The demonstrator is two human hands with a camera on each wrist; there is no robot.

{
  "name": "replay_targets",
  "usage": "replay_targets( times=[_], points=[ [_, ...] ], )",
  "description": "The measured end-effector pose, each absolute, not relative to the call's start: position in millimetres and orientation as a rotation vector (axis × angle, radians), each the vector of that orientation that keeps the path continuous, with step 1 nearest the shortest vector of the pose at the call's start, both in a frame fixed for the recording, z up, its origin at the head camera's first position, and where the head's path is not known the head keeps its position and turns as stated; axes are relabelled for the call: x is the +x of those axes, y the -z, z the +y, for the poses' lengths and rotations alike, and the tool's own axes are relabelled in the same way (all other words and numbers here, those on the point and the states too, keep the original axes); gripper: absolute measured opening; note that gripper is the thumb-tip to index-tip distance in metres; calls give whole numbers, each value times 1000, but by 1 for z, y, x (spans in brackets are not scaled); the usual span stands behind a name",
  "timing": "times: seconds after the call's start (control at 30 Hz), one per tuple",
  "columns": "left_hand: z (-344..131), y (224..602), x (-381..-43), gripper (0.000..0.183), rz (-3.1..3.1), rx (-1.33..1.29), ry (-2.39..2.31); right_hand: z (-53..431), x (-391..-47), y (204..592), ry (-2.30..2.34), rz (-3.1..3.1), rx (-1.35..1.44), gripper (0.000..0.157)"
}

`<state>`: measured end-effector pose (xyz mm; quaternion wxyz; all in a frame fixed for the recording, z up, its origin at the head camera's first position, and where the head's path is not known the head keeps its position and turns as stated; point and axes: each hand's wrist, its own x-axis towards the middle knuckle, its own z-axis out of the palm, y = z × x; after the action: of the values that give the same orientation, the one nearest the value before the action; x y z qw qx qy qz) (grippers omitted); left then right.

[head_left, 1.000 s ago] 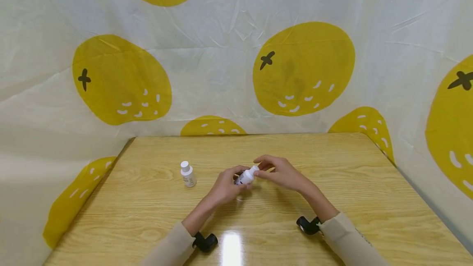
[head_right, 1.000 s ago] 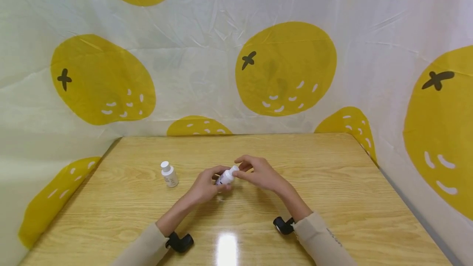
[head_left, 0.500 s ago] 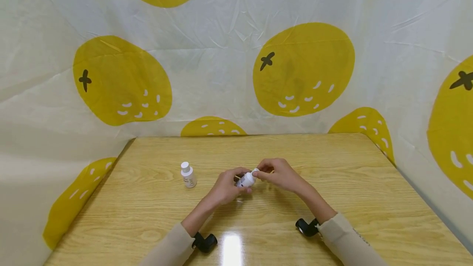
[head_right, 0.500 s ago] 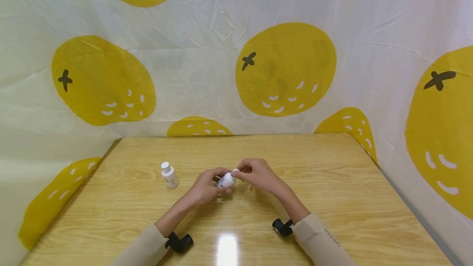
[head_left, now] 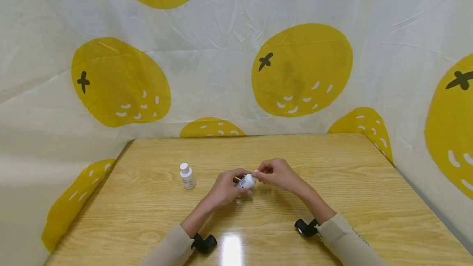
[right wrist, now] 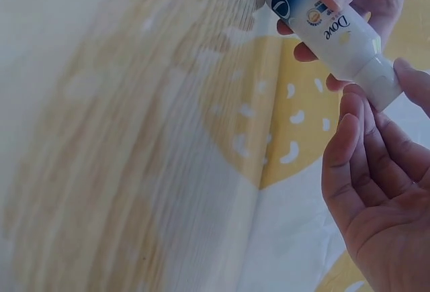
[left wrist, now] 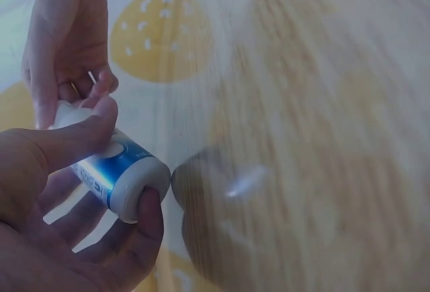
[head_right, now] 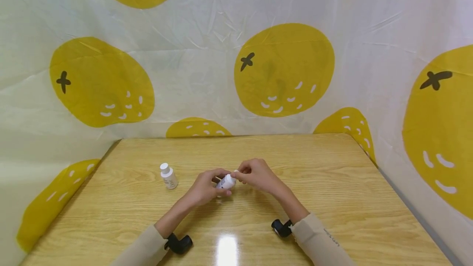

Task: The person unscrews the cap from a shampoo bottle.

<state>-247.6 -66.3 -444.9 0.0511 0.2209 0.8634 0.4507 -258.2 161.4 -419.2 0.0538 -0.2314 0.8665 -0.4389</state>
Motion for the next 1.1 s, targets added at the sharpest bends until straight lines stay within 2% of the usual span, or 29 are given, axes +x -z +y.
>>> replay_targets(
  times=[0.7,1.1],
  points=[
    [-67,444,-247,41,2622,671,-1365,161,-259,419,1290,2691,-874,23],
    [-67,441,-248,37,2581,692,-1321,162,-259,419,1334,2661,-769,23]
  ],
)
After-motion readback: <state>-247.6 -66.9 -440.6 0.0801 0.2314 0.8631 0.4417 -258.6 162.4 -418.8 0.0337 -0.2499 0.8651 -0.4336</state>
